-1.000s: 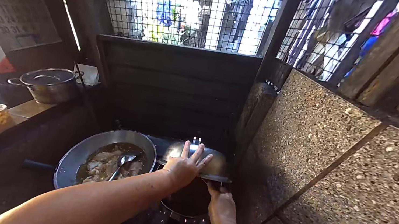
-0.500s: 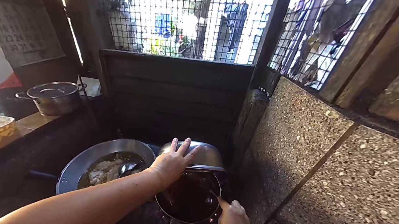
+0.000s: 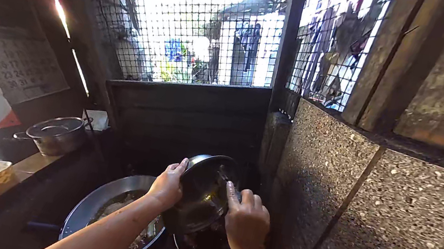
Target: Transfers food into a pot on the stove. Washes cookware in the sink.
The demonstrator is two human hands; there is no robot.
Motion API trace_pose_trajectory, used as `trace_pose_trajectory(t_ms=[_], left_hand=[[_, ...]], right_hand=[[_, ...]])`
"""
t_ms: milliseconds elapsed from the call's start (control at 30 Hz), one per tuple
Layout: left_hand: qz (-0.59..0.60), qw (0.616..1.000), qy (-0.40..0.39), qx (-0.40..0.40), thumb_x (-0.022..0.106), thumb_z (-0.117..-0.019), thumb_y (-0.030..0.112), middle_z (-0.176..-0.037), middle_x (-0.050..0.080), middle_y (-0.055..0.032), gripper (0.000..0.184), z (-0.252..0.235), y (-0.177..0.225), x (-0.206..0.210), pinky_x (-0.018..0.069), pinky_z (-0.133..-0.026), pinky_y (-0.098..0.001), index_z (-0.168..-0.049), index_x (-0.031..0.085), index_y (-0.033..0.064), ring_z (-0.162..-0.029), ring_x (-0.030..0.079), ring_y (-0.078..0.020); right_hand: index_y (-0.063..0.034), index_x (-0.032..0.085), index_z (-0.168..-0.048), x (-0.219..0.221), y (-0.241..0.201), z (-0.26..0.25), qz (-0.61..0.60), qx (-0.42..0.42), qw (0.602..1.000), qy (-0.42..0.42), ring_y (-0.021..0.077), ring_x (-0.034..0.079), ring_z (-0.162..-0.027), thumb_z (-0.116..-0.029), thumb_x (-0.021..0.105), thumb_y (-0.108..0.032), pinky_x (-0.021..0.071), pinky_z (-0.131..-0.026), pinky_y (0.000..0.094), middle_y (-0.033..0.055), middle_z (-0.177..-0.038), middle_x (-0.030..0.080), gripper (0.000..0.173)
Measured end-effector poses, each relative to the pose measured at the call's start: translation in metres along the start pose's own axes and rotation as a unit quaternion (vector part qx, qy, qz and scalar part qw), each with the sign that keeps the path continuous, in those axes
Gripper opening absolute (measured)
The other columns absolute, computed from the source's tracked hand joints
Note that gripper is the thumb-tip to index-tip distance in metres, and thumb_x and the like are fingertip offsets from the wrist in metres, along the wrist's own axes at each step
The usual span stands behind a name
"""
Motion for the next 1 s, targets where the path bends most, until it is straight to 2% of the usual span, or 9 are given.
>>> trace_pose_trajectory(t_ms=[133,233,333,433,533,633,733,867,1000], left_hand=[[-0.012,1.0,-0.02,0.012,0.054,-0.0975,0.002,-0.159,0.041,-0.0151,0.077,0.002,0.001,0.0,0.0481,-0.109,-0.0485,-0.165,0.022,0.0172,-0.135,0.054,-0.0319],[-0.015,0.999,-0.013,0.035,0.054,-0.0979,0.001,-0.161,0.039,-0.0137,0.075,0.002,-0.002,0.0,0.0482,-0.109,-0.0482,-0.165,0.024,0.0177,-0.136,0.054,-0.0306],[0.01,0.999,0.01,0.043,0.054,-0.0977,0.0,-0.16,0.04,-0.0134,0.075,-0.001,-0.009,0.002,0.0471,-0.111,-0.0474,-0.164,0.025,0.0174,-0.137,0.053,-0.0297],[0.05,0.998,0.016,0.022,0.053,-0.0976,0.001,-0.16,0.04,-0.014,0.074,-0.006,-0.019,0.006,0.0436,-0.114,-0.0455,-0.164,0.024,0.0156,-0.14,0.05,-0.0286],[0.071,0.997,0.036,0.017,0.053,-0.0968,0.0,-0.162,0.037,-0.0153,0.074,-0.006,-0.027,0.012,0.0401,-0.117,-0.0424,-0.164,0.024,0.0139,-0.143,0.046,-0.028],[0.074,0.996,0.047,0.023,0.051,-0.0951,-0.001,-0.164,0.034,-0.0147,0.075,-0.002,-0.031,0.021,0.036,-0.12,-0.0371,-0.164,0.024,0.0124,-0.147,0.041,-0.0251],[0.099,0.994,0.038,0.036,0.049,-0.0942,-0.001,-0.163,0.036,-0.0163,0.072,-0.001,-0.036,0.026,0.0322,-0.122,-0.035,-0.162,0.028,0.0076,-0.149,0.039,-0.0241],[0.118,0.991,0.022,0.053,0.05,-0.0942,0.001,-0.158,0.044,-0.0158,0.07,-0.011,-0.048,0.027,0.0344,-0.121,-0.0373,-0.161,0.031,0.0067,-0.145,0.045,-0.0232],[0.133,0.982,0.008,0.134,0.05,-0.0935,0.0,-0.156,0.048,-0.0107,0.069,-0.02,-0.051,0.03,0.0363,-0.12,-0.0355,-0.16,0.035,0.0098,-0.144,0.047,-0.0174]], right_hand=[[-0.0204,0.082,-0.109,0.017,-0.012,-0.001,0.0,-0.076,0.997,0.03,0.0261,0.068,-0.073,-0.0805,0.07,-0.001,0.0475,-0.055,0.0375,0.0091,-0.084,0.071,0.037],[-0.0144,0.083,-0.103,0.035,0.009,0.0,0.029,0.015,0.992,-0.125,0.0347,0.071,-0.084,-0.0808,0.073,0.002,0.0547,-0.061,0.0467,0.0155,-0.091,0.073,0.029],[-0.022,0.072,-0.13,0.054,0.029,0.02,-0.018,0.207,0.872,-0.443,0.0335,0.065,-0.12,-0.0983,0.054,-0.006,0.0544,-0.093,0.0527,0.0133,-0.131,0.067,0.04],[-0.0199,0.063,-0.142,0.062,0.032,0.058,-0.243,0.426,0.749,-0.445,0.025,0.064,-0.126,-0.1086,0.046,-0.015,0.0492,-0.108,0.0483,0.0097,-0.138,0.066,0.038],[-0.0123,0.058,-0.141,0.073,0.01,0.096,-0.383,0.629,0.557,-0.384,0.0139,0.045,-0.063,-0.1094,0.044,-0.013,0.0392,-0.055,0.0321,0.007,-0.09,0.052,0.035],[-0.008,0.052,-0.107,0.084,0.0,0.1,-0.414,0.716,0.423,-0.369,0.0103,0.033,-0.048,-0.1106,0.045,-0.021,0.0313,-0.043,0.0256,0.0021,-0.073,0.042,0.015],[-0.009,0.058,-0.11,0.092,0.005,0.068,-0.415,0.678,0.494,-0.352,0.0121,0.039,-0.053,-0.109,0.047,-0.018,0.0357,-0.047,0.0289,0.003,-0.074,0.046,0.014],[-0.01,0.068,-0.134,0.08,0.018,0.016,-0.365,0.466,0.711,-0.38,0.0243,0.065,-0.12,-0.1047,0.049,-0.009,0.0497,-0.104,0.0467,0.0137,-0.13,0.069,0.035],[-0.0277,0.068,-0.137,0.054,-0.002,-0.009,-0.12,0.15,0.841,-0.506,0.0316,0.064,-0.124,-0.1016,0.048,-0.011,0.0507,-0.101,0.0551,0.0085,-0.136,0.068,0.044]])
Point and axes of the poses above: each hand's wrist, its own z-axis away from the middle knuckle, its own x-axis out of the palm, y = z × x, the point moved 4 cm from there along -z, towards the middle knuckle
